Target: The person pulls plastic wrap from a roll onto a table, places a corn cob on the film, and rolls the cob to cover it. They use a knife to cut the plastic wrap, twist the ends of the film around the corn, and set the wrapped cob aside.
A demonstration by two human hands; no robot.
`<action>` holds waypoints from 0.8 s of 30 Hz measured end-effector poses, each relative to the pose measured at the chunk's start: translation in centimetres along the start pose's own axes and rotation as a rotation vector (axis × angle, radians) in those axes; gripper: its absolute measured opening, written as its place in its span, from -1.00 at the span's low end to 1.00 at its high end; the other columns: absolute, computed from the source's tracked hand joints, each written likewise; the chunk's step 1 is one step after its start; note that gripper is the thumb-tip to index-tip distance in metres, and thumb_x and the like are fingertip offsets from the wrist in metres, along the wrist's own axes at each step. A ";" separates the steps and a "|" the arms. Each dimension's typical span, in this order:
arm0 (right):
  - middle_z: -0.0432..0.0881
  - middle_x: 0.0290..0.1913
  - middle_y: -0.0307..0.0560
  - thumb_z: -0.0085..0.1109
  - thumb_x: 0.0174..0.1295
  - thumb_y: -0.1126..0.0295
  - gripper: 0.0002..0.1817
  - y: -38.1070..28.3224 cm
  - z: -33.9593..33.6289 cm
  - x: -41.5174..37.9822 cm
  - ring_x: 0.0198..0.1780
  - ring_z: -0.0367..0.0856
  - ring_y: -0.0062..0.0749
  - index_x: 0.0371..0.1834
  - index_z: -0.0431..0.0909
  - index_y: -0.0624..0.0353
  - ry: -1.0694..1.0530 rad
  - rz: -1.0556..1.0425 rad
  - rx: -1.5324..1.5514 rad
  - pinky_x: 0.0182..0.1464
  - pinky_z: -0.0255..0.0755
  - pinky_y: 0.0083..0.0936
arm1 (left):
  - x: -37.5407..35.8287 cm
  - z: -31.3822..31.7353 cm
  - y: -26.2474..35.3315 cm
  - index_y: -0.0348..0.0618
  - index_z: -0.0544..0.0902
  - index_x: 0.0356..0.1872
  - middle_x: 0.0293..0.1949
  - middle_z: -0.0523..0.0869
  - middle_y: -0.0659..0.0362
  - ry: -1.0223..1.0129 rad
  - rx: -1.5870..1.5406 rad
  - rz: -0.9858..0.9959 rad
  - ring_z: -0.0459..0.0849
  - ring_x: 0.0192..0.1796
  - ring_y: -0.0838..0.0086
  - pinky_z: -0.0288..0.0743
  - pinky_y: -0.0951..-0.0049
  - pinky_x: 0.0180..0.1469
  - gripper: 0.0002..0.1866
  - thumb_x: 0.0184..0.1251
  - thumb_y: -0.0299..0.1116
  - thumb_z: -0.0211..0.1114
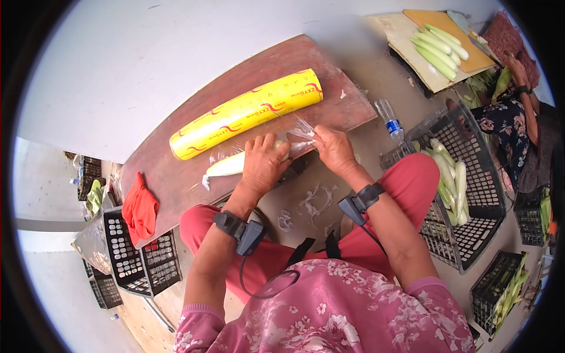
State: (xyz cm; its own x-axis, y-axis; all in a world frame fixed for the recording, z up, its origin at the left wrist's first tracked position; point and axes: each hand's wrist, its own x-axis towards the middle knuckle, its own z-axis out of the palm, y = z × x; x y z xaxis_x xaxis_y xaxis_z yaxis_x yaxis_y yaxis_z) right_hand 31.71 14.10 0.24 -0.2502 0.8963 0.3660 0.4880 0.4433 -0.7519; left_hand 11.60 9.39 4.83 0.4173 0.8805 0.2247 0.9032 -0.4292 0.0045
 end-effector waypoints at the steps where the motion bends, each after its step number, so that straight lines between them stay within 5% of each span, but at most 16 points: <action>1: 0.55 -0.38 0.14 0.18 0.04 0.66 -0.80 0.0 0.1 -0.1 -0.24 0.56 0.14 -0.35 0.36 0.24 0.017 -0.021 -0.005 -0.27 0.43 -0.23 | 0.1 0.0 0.2 0.06 0.60 -0.11 -0.11 0.53 0.12 0.042 -0.002 0.030 0.49 -0.01 0.23 0.33 0.19 0.01 -0.62 0.01 -0.14 0.42; 14: 0.50 -0.36 0.10 0.14 0.12 0.60 -0.92 0.5 -0.2 0.5 -0.27 0.51 0.11 -0.36 0.44 0.25 -0.079 -0.095 0.072 -0.27 0.39 -0.22 | 1.5 0.8 0.5 0.04 0.69 -0.23 -0.17 0.60 0.17 -0.034 -0.055 -0.080 0.55 -0.03 0.24 0.38 0.21 -0.01 -0.75 0.04 -0.21 0.38; 20: 0.47 -0.29 0.11 0.14 0.23 0.43 -0.92 0.5 1.1 0.3 -0.22 0.52 0.19 -0.36 0.47 0.17 -0.066 0.082 -0.093 -0.23 0.40 -0.06 | 2.4 0.8 0.4 0.18 0.72 -0.18 -0.23 0.59 0.19 -0.118 -0.052 -0.137 0.56 -0.05 0.23 0.43 0.17 -0.07 -0.78 0.11 -0.21 0.30; 24: 0.49 -0.24 0.18 0.12 0.22 0.51 -0.84 -0.5 1.0 -0.5 -0.17 0.55 0.18 -0.14 0.44 0.21 -0.010 0.081 0.019 -0.16 0.43 -0.10 | 2.5 0.7 0.8 0.20 0.72 -0.19 -0.26 0.58 0.17 -0.083 -0.055 -0.133 0.58 -0.07 0.22 0.44 0.15 -0.09 -0.78 0.12 -0.19 0.29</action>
State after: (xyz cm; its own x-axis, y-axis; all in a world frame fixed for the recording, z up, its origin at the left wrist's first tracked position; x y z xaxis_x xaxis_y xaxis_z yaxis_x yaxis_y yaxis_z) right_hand 30.80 13.41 -0.11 -0.2186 0.9292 0.2979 0.4909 0.3686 -0.7894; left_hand 13.40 11.36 4.75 0.3030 0.9431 0.1373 0.9453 -0.3157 0.0827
